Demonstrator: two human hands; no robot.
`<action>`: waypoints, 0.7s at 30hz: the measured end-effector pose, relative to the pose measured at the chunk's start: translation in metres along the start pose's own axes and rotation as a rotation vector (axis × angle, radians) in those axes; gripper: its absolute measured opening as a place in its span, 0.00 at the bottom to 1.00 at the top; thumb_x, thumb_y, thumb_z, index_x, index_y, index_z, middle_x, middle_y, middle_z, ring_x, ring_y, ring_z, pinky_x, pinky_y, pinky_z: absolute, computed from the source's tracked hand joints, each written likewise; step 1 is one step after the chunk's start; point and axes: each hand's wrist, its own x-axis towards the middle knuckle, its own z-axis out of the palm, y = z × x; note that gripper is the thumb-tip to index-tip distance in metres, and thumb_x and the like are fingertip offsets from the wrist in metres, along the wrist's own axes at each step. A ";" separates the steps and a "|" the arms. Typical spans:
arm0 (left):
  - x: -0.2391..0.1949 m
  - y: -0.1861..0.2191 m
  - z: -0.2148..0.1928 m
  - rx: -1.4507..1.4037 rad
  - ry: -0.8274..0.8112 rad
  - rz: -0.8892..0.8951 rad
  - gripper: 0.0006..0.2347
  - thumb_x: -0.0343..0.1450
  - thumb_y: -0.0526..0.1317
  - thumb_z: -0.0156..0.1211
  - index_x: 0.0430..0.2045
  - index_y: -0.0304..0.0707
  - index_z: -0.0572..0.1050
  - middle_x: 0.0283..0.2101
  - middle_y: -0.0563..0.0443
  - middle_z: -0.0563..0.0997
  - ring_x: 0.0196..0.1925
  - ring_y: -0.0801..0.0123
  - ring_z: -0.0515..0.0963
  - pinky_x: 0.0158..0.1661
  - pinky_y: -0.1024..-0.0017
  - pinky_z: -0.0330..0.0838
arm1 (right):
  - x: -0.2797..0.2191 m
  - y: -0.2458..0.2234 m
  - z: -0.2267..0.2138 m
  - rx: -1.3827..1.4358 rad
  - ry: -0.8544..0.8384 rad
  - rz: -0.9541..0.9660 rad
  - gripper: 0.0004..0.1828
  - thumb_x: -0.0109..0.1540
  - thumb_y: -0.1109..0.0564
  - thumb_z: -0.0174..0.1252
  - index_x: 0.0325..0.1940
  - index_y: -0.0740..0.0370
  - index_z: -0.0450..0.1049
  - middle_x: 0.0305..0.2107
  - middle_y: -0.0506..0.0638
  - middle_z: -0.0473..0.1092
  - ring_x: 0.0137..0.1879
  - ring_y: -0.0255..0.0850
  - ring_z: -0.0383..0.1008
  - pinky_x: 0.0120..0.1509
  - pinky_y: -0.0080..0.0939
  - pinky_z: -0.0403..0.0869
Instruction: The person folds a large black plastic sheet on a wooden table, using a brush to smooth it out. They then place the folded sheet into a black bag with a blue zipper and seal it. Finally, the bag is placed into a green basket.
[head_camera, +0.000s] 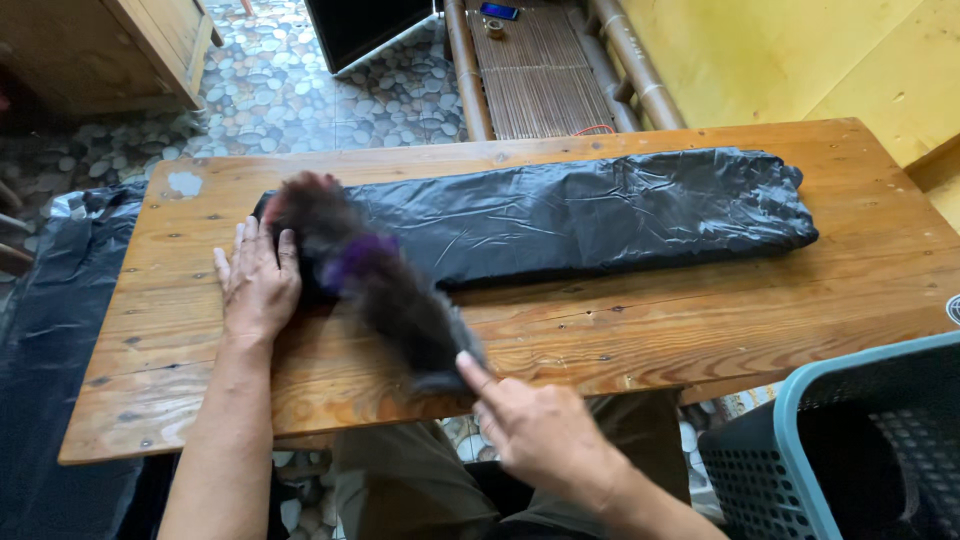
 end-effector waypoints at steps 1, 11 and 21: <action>-0.002 0.005 -0.005 -0.010 -0.019 -0.011 0.32 0.79 0.58 0.30 0.72 0.31 0.57 0.77 0.37 0.56 0.79 0.53 0.50 0.72 0.44 0.29 | 0.002 0.008 -0.011 0.042 -0.079 0.207 0.33 0.67 0.39 0.45 0.78 0.30 0.54 0.41 0.40 0.76 0.37 0.49 0.78 0.38 0.55 0.72; -0.005 0.016 -0.015 -0.019 -0.051 -0.042 0.32 0.78 0.61 0.33 0.71 0.35 0.59 0.77 0.38 0.56 0.79 0.54 0.49 0.72 0.47 0.29 | -0.040 0.239 -0.088 -0.065 0.142 1.115 0.34 0.66 0.43 0.38 0.79 0.42 0.61 0.58 0.74 0.71 0.62 0.72 0.72 0.65 0.61 0.68; -0.001 0.004 -0.004 -0.010 -0.013 -0.008 0.32 0.78 0.60 0.35 0.70 0.34 0.61 0.76 0.38 0.57 0.79 0.54 0.51 0.72 0.46 0.31 | -0.012 0.417 -0.112 -0.175 0.290 1.213 0.31 0.66 0.47 0.45 0.61 0.73 0.76 0.53 0.80 0.74 0.58 0.74 0.74 0.56 0.67 0.71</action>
